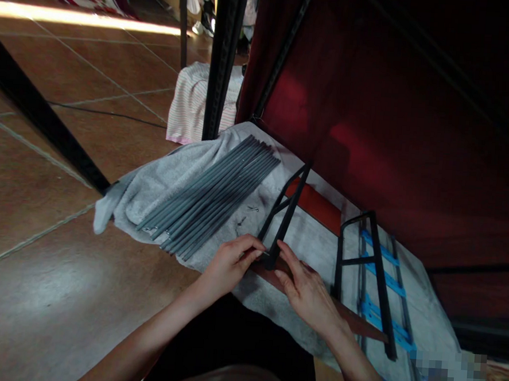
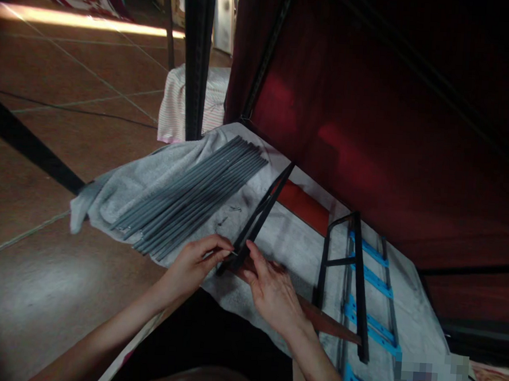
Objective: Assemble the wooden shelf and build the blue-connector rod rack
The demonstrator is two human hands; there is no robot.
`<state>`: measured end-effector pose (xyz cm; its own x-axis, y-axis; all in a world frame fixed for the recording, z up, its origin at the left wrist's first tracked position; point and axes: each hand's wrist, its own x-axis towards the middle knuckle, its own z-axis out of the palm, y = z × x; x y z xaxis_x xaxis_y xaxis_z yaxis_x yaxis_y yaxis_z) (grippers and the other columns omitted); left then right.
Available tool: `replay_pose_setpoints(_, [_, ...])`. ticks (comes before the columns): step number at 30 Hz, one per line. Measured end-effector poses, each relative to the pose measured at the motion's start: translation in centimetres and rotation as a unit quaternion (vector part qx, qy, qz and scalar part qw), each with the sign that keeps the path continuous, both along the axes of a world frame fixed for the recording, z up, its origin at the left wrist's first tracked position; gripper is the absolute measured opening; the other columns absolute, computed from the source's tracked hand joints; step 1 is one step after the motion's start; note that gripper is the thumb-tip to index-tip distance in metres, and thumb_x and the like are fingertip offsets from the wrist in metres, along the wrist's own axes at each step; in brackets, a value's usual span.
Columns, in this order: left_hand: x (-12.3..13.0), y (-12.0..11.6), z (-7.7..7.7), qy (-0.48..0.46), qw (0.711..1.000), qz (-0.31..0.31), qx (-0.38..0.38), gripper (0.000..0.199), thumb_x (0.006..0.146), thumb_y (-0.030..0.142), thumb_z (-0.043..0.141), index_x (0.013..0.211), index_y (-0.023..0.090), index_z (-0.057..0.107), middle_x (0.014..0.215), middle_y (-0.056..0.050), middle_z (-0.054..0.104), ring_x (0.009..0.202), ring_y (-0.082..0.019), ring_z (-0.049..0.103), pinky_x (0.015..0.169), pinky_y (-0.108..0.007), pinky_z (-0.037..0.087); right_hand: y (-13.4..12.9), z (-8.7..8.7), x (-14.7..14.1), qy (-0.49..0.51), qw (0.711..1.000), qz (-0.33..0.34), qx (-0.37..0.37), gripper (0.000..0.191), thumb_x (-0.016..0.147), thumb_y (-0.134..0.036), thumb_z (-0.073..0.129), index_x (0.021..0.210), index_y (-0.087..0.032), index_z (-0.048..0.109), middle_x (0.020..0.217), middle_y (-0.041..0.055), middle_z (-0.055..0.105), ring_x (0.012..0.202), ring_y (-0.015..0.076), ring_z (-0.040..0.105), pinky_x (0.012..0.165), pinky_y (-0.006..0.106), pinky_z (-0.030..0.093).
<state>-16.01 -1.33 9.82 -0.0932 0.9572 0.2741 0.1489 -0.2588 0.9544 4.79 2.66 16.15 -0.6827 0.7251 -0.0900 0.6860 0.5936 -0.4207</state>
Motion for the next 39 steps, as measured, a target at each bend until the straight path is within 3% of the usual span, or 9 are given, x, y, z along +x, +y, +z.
replay_pose_setpoints(3, [0.0,0.4,-0.2,-0.014,1.0,0.001,-0.028,0.011,0.092,0.022,0.057,0.092,0.019,0.068,0.079,0.0,0.068,0.074,-0.012,0.064,0.069,-0.022,0.048,-0.3,0.1,0.0,-0.001,0.999,-0.037,0.007,0.043,0.102,-0.029,0.043,0.145,-0.024,0.043,0.133,0.0073,0.065,0.119,0.0242,0.064,0.102,0.045,0.053])
replay_pose_setpoints(7, [-0.1,0.7,-0.3,-0.041,0.998,-0.01,-0.053,0.013,0.091,0.024,0.059,0.092,0.018,0.07,0.08,-0.001,0.07,0.074,-0.013,0.066,0.069,-0.023,0.05,-0.4,0.3,-0.1,-0.012,1.0,-0.006,0.014,0.032,0.103,-0.025,0.039,0.129,-0.024,0.056,0.129,0.0075,0.065,0.111,0.023,0.066,0.096,0.041,0.054])
replay_pose_setpoints(14, [-1.0,1.3,0.2,-0.069,0.993,-0.071,-0.062,0.015,0.089,0.028,0.062,0.089,0.016,0.071,0.083,-0.004,0.071,0.076,-0.015,0.067,0.071,-0.024,0.053,0.4,0.5,-0.4,0.004,1.0,0.005,-0.002,0.035,0.103,-0.022,0.036,0.132,-0.022,0.055,0.129,0.0075,0.065,0.112,0.021,0.064,0.095,0.037,0.052])
replay_pose_setpoints(21, [-0.9,1.4,0.5,-0.005,0.998,-0.054,-0.038,0.015,0.09,0.029,0.062,0.088,0.017,0.072,0.085,-0.004,0.071,0.077,-0.014,0.067,0.073,-0.023,0.053,0.8,0.2,-0.4,0.01,1.0,0.008,-0.005,0.032,0.103,-0.021,0.037,0.128,-0.021,0.058,0.12,0.0069,0.068,0.108,0.0208,0.065,0.092,0.035,0.051])
replay_pose_setpoints(39, [0.2,0.7,1.1,-0.042,0.995,0.017,-0.09,0.015,0.087,0.031,0.064,0.086,0.017,0.069,0.075,-0.002,0.068,0.067,-0.013,0.063,0.064,-0.023,0.052,0.6,0.4,0.4,0.01,0.999,0.042,0.007,0.036,0.102,-0.018,0.04,0.135,-0.023,0.053,0.13,0.0069,0.065,0.114,0.0211,0.064,0.092,0.034,0.051])
